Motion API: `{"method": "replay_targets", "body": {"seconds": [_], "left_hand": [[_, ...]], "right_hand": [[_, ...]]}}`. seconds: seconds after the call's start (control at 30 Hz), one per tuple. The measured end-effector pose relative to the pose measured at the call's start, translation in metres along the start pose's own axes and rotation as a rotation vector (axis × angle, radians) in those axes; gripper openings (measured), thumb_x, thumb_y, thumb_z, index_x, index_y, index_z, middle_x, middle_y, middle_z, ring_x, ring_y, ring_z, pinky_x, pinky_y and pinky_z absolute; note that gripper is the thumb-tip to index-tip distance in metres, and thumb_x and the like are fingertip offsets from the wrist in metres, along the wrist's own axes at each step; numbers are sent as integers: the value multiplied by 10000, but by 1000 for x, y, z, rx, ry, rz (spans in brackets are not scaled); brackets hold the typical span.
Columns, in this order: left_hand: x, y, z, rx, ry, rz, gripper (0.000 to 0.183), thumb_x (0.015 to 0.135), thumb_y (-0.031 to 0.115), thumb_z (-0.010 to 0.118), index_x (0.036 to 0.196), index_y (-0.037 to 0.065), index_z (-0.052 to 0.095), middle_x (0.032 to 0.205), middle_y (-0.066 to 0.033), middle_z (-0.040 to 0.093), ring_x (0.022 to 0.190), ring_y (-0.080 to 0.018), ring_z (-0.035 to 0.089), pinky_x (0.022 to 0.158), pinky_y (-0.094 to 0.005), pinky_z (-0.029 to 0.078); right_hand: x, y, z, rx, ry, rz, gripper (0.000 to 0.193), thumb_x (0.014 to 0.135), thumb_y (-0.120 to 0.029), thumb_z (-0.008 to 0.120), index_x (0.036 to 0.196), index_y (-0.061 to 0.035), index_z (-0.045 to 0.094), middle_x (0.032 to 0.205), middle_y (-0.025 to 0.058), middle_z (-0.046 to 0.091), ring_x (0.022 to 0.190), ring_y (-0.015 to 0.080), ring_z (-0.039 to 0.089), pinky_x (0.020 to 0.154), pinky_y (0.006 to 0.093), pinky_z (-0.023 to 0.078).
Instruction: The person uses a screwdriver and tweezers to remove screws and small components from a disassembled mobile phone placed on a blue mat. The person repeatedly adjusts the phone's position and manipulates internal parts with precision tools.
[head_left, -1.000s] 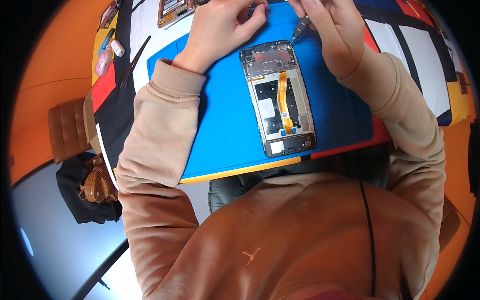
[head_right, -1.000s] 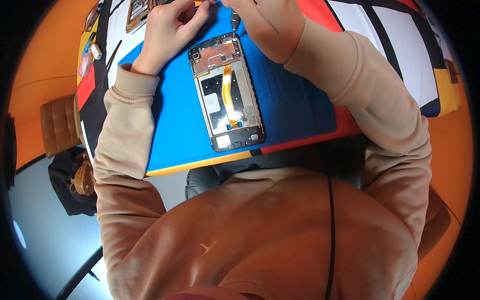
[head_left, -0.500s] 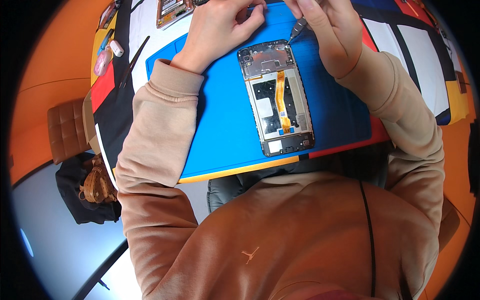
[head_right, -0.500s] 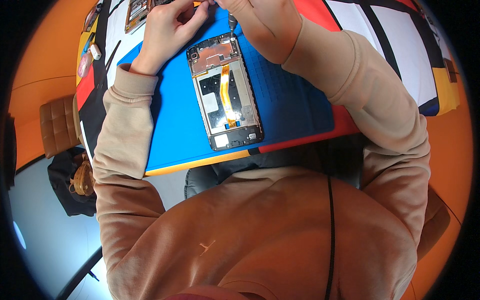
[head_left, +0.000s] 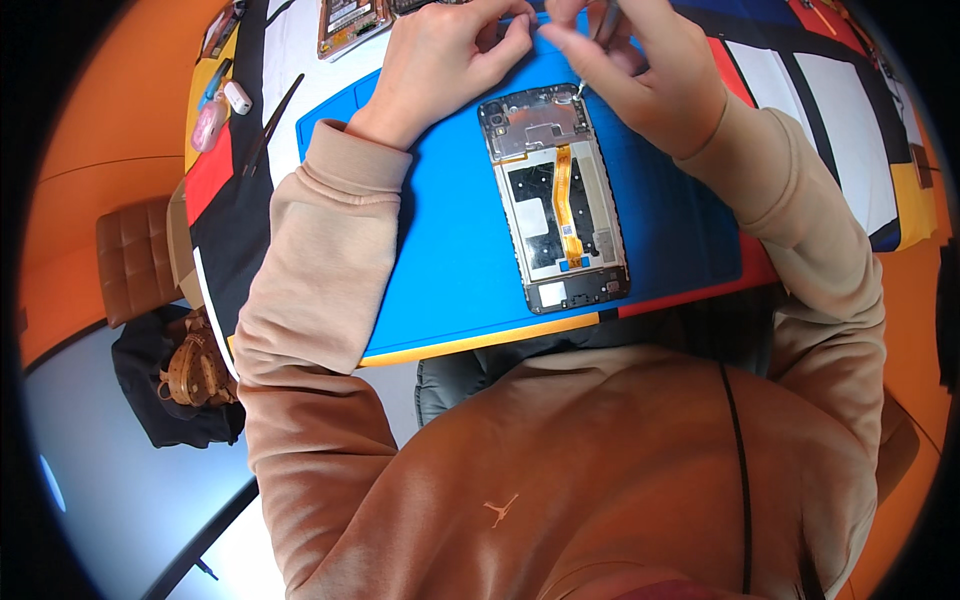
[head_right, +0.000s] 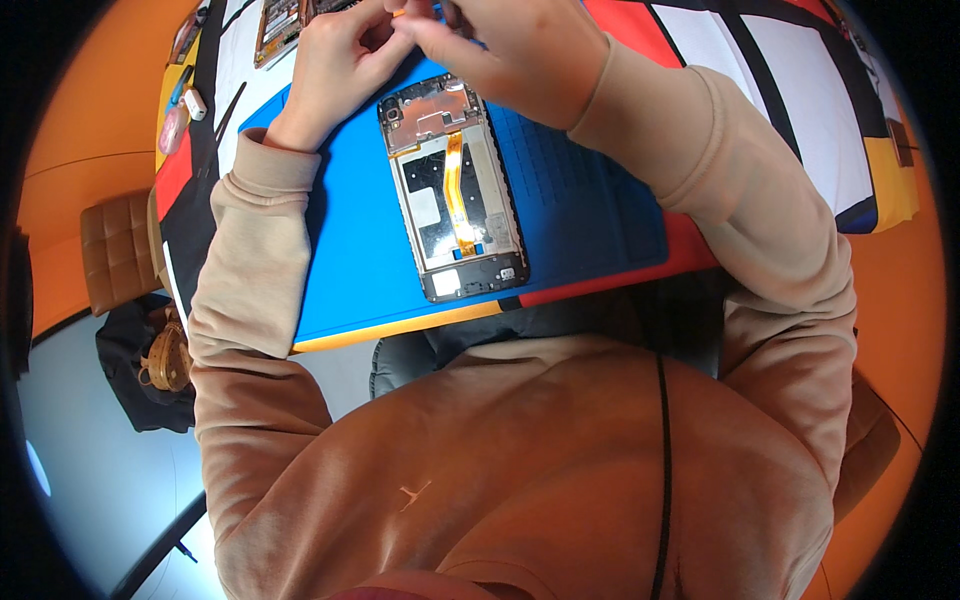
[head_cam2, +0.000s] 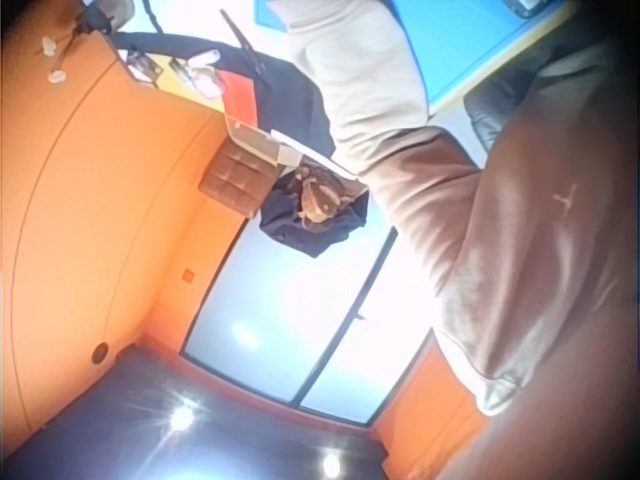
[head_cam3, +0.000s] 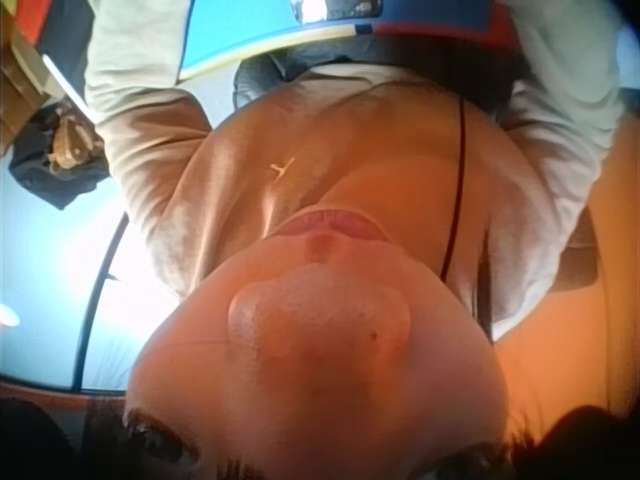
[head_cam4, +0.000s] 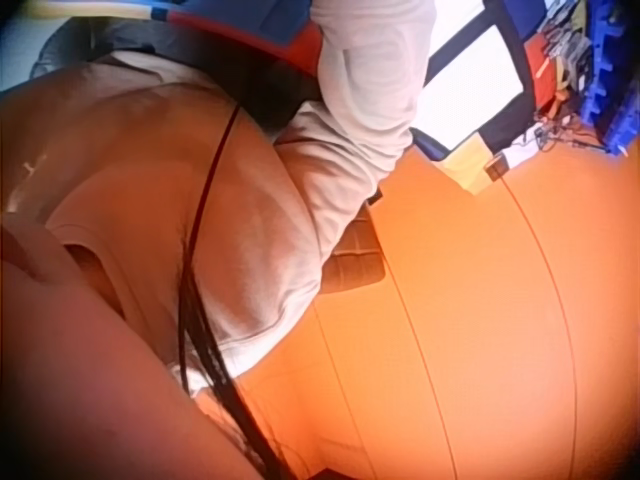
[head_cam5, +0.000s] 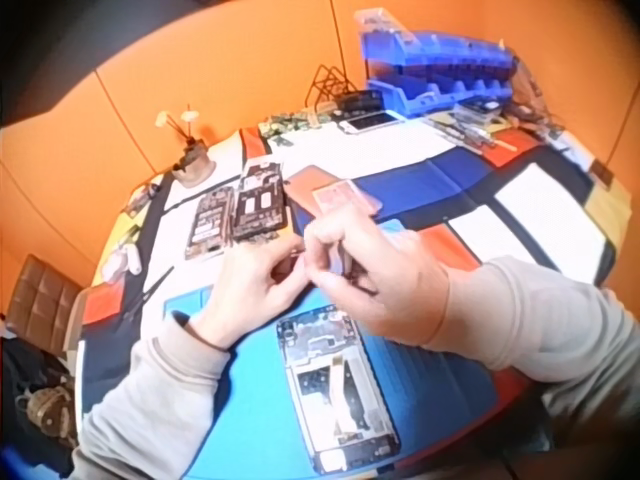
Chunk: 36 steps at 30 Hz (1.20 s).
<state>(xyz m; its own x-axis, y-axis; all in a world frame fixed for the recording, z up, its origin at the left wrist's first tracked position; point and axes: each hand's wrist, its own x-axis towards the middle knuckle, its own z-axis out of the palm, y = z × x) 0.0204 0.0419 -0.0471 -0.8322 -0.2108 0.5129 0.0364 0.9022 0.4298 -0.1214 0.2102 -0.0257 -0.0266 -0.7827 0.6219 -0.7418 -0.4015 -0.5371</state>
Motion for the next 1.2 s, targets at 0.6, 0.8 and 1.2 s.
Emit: {"method": "replay_targets", "body": {"seconds": [0.6,0.8,1.2], "left_hand": [[0,0,0,0,-15,-19,140,915,184,687,951,52,719,617,-147,609,527,-303,635,525,-388,488],[0,1,1,-10,-13,-14,147,913,175,682,977,50,725,628,-149,623,536,-307,643,532,-387,495],[0,2,-1,-20,-21,-15,144,916,174,675,977,53,724,637,-152,629,545,-307,653,537,-386,503]], "right_hand": [[12,13,-15,106,-103,-185,322,805,35,694,971,-56,433,1027,169,587,908,315,586,853,345,492],[10,17,-12,1,-63,-154,282,838,18,670,980,-53,437,1034,159,597,814,266,596,741,301,512],[8,15,-14,-18,-63,-153,287,816,31,641,1003,-47,437,1057,158,616,710,249,652,639,296,530]]}}
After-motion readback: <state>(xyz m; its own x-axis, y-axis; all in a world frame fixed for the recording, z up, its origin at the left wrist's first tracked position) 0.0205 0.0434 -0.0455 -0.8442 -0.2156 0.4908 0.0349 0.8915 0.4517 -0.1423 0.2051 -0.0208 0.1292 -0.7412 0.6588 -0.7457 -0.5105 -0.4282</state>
